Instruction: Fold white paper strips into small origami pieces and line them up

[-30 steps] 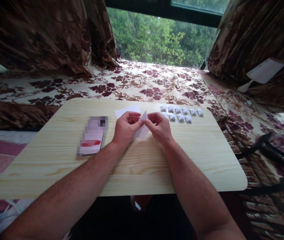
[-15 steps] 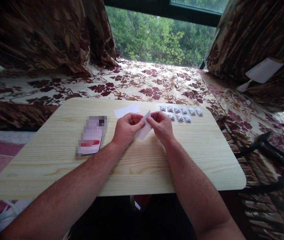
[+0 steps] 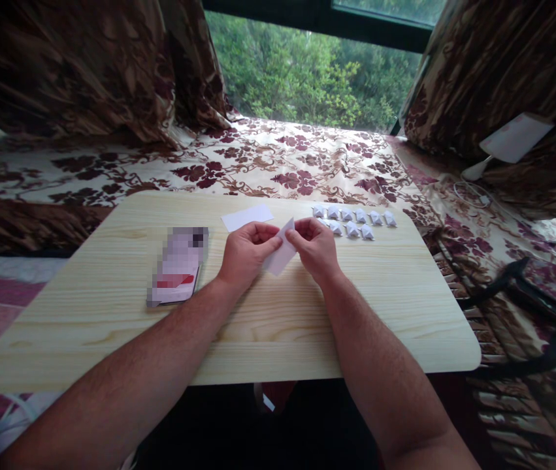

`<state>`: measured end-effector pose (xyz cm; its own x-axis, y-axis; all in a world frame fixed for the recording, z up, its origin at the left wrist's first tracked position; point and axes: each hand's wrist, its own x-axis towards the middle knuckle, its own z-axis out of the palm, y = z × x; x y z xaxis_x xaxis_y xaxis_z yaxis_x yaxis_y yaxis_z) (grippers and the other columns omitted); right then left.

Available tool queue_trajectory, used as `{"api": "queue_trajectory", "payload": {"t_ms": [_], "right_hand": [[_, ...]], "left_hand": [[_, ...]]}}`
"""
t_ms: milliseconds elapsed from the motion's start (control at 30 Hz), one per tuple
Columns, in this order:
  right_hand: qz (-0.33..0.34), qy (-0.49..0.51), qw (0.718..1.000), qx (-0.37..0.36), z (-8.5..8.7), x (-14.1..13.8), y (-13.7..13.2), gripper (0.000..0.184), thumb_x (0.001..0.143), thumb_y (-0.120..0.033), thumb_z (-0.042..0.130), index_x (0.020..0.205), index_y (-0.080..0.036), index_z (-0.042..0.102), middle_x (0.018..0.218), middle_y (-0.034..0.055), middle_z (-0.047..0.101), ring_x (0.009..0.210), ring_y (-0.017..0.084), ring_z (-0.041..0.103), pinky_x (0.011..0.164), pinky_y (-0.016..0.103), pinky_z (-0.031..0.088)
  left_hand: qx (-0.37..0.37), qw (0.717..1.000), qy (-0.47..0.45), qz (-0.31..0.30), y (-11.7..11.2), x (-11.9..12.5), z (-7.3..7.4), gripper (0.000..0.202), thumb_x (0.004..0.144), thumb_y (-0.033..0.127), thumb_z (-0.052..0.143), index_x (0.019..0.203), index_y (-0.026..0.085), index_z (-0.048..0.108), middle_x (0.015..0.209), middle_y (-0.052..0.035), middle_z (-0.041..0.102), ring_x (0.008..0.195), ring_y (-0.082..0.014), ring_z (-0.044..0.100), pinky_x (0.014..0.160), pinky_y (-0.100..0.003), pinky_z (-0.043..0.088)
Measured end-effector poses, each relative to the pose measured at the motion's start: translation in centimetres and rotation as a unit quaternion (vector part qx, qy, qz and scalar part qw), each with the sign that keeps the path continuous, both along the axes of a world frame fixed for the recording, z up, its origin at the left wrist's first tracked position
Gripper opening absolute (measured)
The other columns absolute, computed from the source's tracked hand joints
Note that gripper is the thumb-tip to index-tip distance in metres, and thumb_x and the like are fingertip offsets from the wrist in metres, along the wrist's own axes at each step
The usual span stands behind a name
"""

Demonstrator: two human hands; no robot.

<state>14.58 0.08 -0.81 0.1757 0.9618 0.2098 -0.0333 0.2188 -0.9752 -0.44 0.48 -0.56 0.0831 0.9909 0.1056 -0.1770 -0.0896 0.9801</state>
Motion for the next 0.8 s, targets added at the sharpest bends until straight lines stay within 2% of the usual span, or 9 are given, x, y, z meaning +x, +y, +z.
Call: {"api": "queue_trajectory", "payload": {"t_ms": [800], "right_hand": [[0.004,-0.009,1.000,0.001,0.03,-0.30,-0.07,0.022,0.070,-0.034,0.077,0.079,-0.020,0.064,0.072,-0.0010,0.065,0.063,0.013,0.058,0.057,0.026,0.047]], "left_hand": [[-0.021,0.999,-0.006,0.039,-0.08,0.37,0.18,0.018,0.064,0.025,0.081,0.078,0.016,0.074,0.068,-0.0025,0.070,0.059,-0.0129,0.059,0.055,-0.023,0.044]]}}
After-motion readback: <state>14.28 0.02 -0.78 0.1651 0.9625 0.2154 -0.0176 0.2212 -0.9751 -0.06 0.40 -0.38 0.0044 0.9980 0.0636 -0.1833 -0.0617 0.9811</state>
